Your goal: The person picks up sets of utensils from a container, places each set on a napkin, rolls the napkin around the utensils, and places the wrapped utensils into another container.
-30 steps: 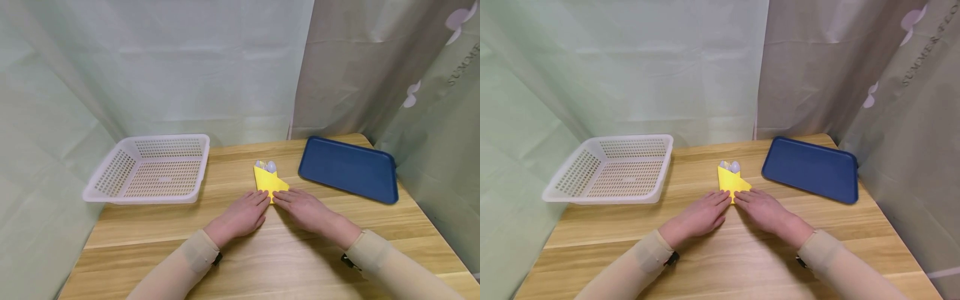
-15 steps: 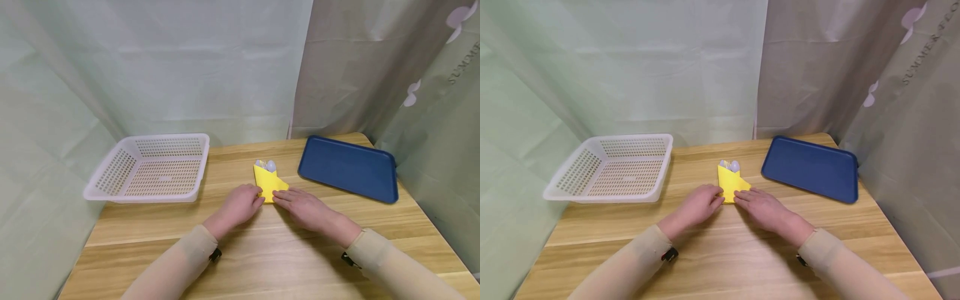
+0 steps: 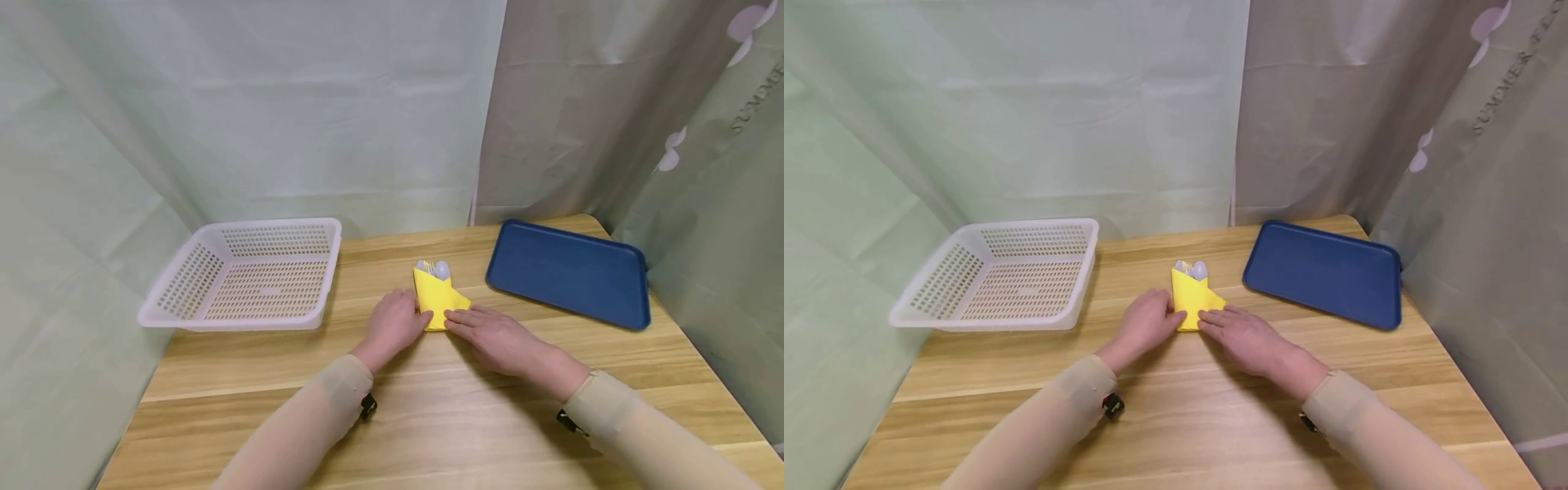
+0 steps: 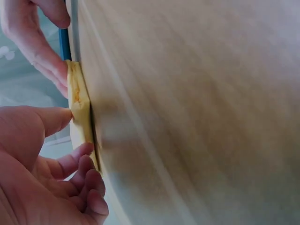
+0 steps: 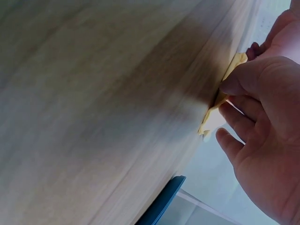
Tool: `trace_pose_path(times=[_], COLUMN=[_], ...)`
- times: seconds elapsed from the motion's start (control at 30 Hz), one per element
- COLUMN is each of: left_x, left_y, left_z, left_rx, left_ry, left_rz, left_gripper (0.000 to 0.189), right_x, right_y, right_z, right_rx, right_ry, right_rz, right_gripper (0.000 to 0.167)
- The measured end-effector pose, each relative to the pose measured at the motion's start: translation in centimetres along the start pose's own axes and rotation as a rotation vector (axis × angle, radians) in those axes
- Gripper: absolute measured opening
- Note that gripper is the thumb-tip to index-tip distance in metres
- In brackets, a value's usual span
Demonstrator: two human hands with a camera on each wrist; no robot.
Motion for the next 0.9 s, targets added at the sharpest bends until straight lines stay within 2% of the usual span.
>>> trace_pose_path(times=[0.27, 0.4, 0.53, 0.63, 0.8, 0.87, 0.9], left_x=[0.0, 0.1, 0.5, 1.2, 3.6, 4.4, 4.6], left_y=[0.3, 0.4, 0.3, -0.3, -2.5, -3.1, -3.1], left_z=[0.5, 0.4, 0.0, 0.1, 2.8, 3.6, 3.6], left_rx=[0.063, 0.055, 0.037, 0.020, 0.017, -0.009, -0.040], left_ry=[-0.042, -0.055, -0.086, -0.140, -0.219, -0.237, -0.254], left_rz=[-0.025, -0.036, -0.049, -0.062, -0.089, -0.105, -0.124], left_gripper=[0.050, 0.056, 0.053, 0.049, 0.055, 0.058, 0.059], right_x=[0.1, 0.0, 0.1, 0.1, -0.1, -0.1, -0.2], right_y=[0.0, 0.0, -0.1, -0.1, 0.0, 0.1, 0.1], right_z=[0.0, 0.0, 0.2, 0.3, 0.3, 0.2, 0.2], right_rx=[0.012, 0.014, 0.016, 0.023, 0.030, 0.033, 0.035], right_ry=[0.008, 0.020, 0.028, 0.029, 0.017, 0.018, 0.020], right_rz=[-0.004, -0.012, -0.022, -0.023, -0.013, -0.008, -0.007], right_gripper=[0.052, 0.052, 0.053, 0.054, 0.053, 0.052, 0.052])
Point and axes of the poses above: each hand's wrist, its own x-axis towards the middle knuckle, its own z-axis out of the palm, y = z × x, the point moved 2 cm from there along x, towards the middle knuckle, and after that the axes turned 8 degrees about z, right-handed, at the moved point
